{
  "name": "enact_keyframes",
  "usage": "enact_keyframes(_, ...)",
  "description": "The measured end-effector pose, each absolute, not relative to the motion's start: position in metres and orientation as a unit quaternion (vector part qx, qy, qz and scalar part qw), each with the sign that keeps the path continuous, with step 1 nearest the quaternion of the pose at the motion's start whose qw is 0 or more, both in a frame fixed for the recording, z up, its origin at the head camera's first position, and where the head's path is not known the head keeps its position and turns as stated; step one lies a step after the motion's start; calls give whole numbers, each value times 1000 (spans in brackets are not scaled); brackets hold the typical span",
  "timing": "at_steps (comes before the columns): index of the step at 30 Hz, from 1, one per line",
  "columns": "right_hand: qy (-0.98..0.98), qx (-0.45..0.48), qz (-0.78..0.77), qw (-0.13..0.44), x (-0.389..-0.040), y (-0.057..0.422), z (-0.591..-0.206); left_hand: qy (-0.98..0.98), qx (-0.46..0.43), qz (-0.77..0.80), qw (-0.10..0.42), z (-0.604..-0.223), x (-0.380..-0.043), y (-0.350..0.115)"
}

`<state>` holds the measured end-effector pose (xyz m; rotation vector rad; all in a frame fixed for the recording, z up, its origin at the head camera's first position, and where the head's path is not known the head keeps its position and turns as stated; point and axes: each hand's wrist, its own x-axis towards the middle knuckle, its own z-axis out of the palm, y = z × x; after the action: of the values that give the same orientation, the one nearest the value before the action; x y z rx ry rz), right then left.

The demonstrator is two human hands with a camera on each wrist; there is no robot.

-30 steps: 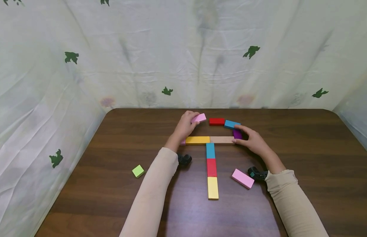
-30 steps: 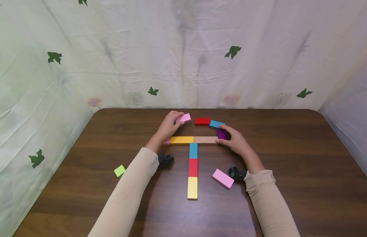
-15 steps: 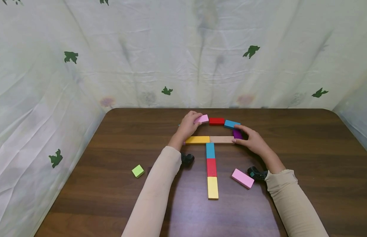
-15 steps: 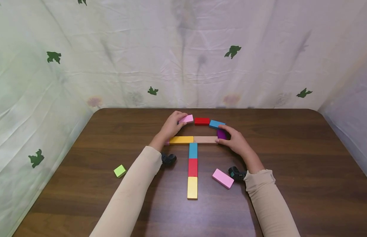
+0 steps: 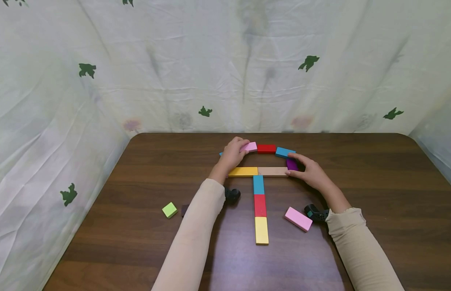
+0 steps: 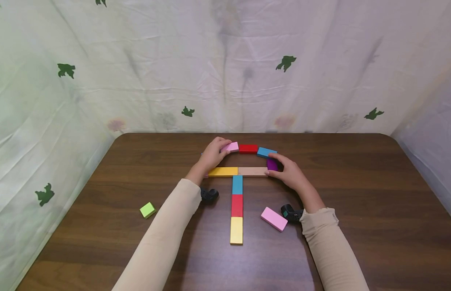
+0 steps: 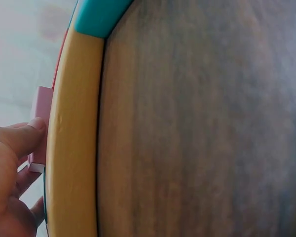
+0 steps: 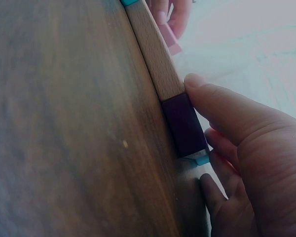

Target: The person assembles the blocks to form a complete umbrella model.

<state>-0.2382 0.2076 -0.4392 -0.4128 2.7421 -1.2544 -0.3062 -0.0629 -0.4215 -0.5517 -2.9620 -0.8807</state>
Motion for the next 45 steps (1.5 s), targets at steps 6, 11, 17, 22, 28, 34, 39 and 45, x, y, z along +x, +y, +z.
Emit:
enact_keyframes(6, 899, -136, -414, 51, -238, 208, -439, -947, -172, -272, -5, -422, -306, -62)
enact_keyframes(11, 899, -139, -412, 49, -238, 208, -440, -949, -169, -266, -8, -422, -305, -61)
enact_keyframes(17, 901, -136, -409, 51, -238, 208, -439, -952, -175, -251, -3, -423, -304, -61)
enact_keyframes(22, 901, -135, -408, 53, -239, 208, -439, -955, -171, -241, -5, -424, -304, -60)
enact_keyframes(28, 900, -138, -411, 49, -238, 208, -439, -957, -169, -234, -9, -424, -304, -59)
enact_keyframes(34, 898, -140, -414, 46, -239, 208, -440, -958, -168, -231, -13, -423, -303, -60)
enact_keyframes(39, 899, -139, -414, 42, -239, 207, -441, -959, -168, -229, -12, -423, -303, -60)
enact_keyframes(45, 898, -139, -416, 41, -240, 208, -441, -958, -166, -233, -13, -424, -304, -60)
